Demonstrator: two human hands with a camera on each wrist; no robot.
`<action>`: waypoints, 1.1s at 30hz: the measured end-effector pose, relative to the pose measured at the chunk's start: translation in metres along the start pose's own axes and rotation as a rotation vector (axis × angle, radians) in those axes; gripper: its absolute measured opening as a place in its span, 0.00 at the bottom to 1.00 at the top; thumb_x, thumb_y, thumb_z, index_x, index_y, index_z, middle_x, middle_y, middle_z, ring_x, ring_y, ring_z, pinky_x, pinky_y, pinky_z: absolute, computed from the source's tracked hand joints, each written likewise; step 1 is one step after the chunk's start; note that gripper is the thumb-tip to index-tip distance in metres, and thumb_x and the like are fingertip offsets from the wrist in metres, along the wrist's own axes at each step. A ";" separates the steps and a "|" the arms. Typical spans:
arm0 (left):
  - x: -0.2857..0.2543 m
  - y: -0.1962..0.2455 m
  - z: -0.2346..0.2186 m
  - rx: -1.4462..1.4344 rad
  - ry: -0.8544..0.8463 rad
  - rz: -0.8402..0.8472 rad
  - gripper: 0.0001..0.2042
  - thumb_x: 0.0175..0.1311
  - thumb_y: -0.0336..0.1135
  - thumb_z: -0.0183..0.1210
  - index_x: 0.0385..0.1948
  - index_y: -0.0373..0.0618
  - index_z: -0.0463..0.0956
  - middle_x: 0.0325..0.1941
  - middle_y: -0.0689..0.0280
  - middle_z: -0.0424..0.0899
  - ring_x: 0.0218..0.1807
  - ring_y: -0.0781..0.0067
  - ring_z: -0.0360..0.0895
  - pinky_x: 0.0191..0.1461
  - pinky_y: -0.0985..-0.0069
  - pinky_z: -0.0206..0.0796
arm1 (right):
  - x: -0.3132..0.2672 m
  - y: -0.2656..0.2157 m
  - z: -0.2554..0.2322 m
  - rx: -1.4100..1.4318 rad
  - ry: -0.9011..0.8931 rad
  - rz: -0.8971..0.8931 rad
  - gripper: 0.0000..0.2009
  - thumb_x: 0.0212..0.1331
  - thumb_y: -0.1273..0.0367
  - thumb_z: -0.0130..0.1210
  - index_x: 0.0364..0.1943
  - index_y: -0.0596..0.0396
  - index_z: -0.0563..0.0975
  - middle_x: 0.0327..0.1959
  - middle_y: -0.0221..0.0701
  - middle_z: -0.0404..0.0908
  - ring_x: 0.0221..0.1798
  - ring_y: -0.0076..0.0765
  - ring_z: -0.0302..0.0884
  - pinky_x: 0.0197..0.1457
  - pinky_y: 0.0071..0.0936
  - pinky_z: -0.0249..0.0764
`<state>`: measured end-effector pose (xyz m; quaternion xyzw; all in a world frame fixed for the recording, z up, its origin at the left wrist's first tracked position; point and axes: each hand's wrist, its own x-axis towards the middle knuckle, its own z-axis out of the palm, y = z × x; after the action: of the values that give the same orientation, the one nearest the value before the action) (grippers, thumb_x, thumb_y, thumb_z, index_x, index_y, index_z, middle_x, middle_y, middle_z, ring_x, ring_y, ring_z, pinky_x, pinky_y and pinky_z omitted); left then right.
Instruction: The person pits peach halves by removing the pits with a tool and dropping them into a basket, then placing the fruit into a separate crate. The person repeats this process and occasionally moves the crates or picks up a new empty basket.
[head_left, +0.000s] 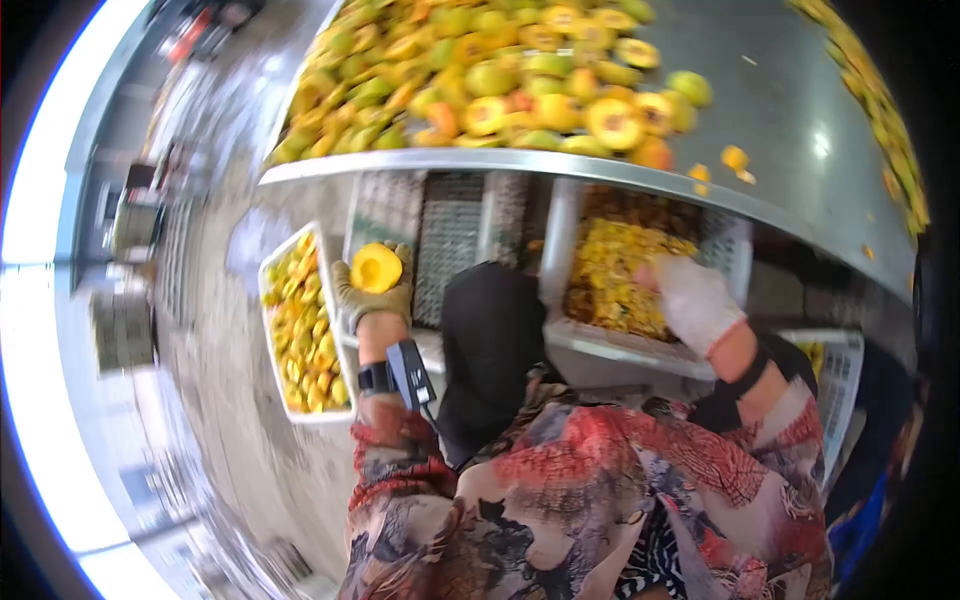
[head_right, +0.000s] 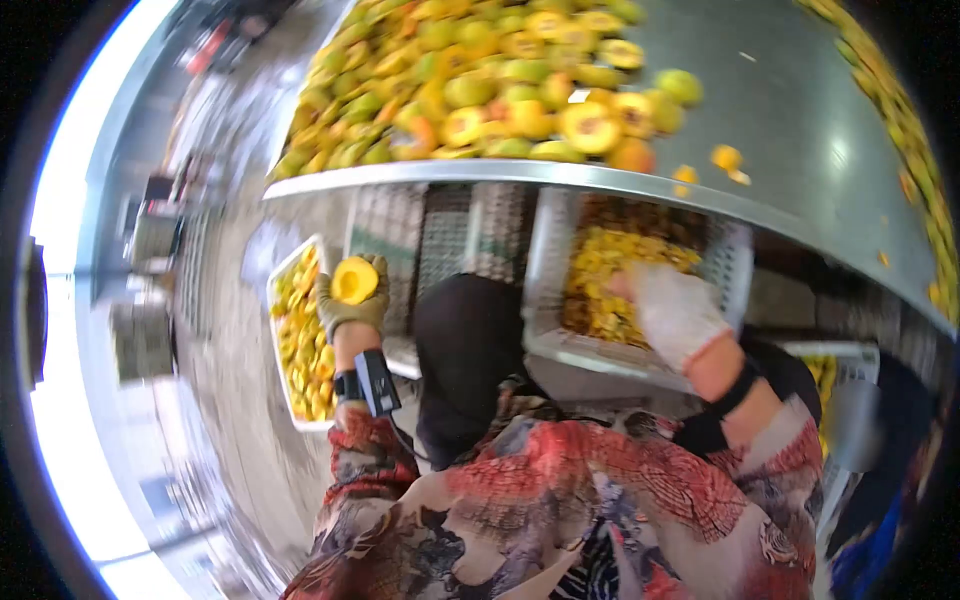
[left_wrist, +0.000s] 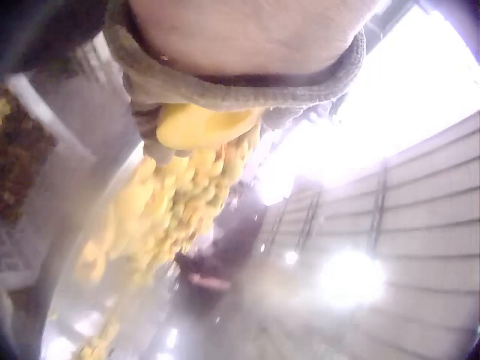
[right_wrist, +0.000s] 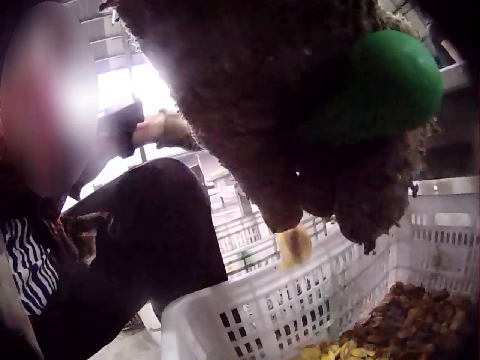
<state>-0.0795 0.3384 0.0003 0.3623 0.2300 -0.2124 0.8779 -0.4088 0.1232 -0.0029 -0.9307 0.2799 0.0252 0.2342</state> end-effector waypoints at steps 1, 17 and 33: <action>0.006 0.024 -0.019 -0.030 0.099 0.093 0.24 0.58 0.54 0.51 0.46 0.43 0.72 0.44 0.55 0.78 0.47 0.49 0.72 0.52 0.48 0.65 | 0.002 -0.003 0.002 0.003 -0.057 0.040 0.07 0.51 0.69 0.51 0.35 0.51 0.75 0.32 0.38 0.79 0.39 0.46 0.77 0.39 0.41 0.73; 0.037 0.032 0.052 0.973 -0.370 0.534 0.15 0.59 0.32 0.58 0.48 0.44 0.73 0.40 0.65 0.78 0.39 0.77 0.75 0.39 0.80 0.69 | 0.015 -0.024 -0.001 -0.117 -0.117 -0.026 0.12 0.53 0.66 0.52 0.39 0.55 0.69 0.29 0.43 0.78 0.31 0.50 0.79 0.33 0.45 0.74; 0.056 -0.120 0.195 2.602 -0.776 1.026 0.19 0.48 0.38 0.57 0.45 0.52 0.73 0.48 0.53 0.75 0.52 0.51 0.71 0.54 0.59 0.64 | 0.002 -0.017 -0.028 0.102 -0.110 -0.012 0.14 0.62 0.58 0.41 0.35 0.49 0.75 0.30 0.42 0.80 0.32 0.50 0.80 0.32 0.45 0.74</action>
<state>-0.0507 0.1066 0.0279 0.8488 -0.5219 -0.0182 -0.0824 -0.4006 0.1215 0.0290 -0.9164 0.2622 0.0604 0.2962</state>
